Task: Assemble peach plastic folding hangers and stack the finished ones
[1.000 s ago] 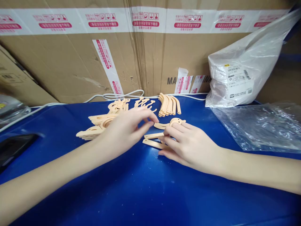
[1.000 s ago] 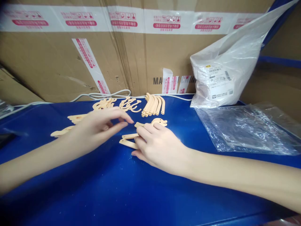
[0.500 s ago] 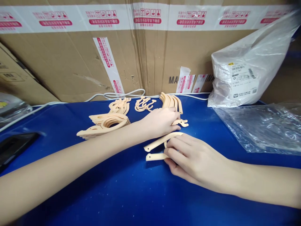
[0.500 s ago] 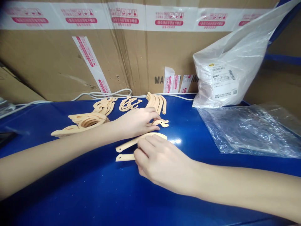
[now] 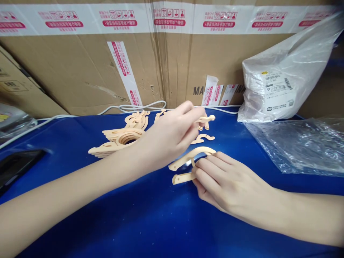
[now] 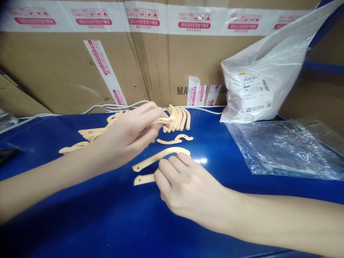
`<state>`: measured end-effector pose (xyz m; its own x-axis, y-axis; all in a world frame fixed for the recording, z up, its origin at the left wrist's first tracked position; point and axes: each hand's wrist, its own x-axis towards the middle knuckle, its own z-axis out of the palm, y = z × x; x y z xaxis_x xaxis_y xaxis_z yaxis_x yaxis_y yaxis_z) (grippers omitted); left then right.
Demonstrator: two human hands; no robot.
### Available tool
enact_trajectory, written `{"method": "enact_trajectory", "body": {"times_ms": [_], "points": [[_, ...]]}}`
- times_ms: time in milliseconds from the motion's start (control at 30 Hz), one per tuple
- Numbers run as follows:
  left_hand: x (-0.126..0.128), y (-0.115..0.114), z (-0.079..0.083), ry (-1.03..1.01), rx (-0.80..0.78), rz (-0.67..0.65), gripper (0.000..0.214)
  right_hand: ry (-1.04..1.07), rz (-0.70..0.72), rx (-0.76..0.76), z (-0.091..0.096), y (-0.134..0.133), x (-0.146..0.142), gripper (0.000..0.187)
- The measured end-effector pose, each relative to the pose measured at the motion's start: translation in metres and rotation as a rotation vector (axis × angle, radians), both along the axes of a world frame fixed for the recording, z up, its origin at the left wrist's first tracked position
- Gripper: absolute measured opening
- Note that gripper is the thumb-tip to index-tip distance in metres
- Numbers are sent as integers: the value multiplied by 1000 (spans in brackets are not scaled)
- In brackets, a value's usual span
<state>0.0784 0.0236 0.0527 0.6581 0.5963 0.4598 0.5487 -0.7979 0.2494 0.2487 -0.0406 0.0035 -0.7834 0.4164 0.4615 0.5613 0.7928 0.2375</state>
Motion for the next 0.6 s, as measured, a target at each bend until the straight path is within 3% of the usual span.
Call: {"method": "enact_trajectory", "body": {"times_ms": [100,167,233,333,433,600], "points": [[-20,-16,-5,-124,-110,73,22,-6,-8,17,-3,6,1,22],[-30,-21,-18,-193,-291,110,23,-22,-7,20,-6,10,1,22],[-35,-23,-31,-226,-457,152,22,-38,-7,20,-9,15,1,22],[-33,-16,-46,-228,-583,213,28,-41,-2,24,-13,20,0,19],[-24,-5,-49,-200,-681,227,30,-39,8,48,-17,23,0,17],[-9,12,-45,-215,-980,198,20,-64,7,88,-17,26,4,16]]}}
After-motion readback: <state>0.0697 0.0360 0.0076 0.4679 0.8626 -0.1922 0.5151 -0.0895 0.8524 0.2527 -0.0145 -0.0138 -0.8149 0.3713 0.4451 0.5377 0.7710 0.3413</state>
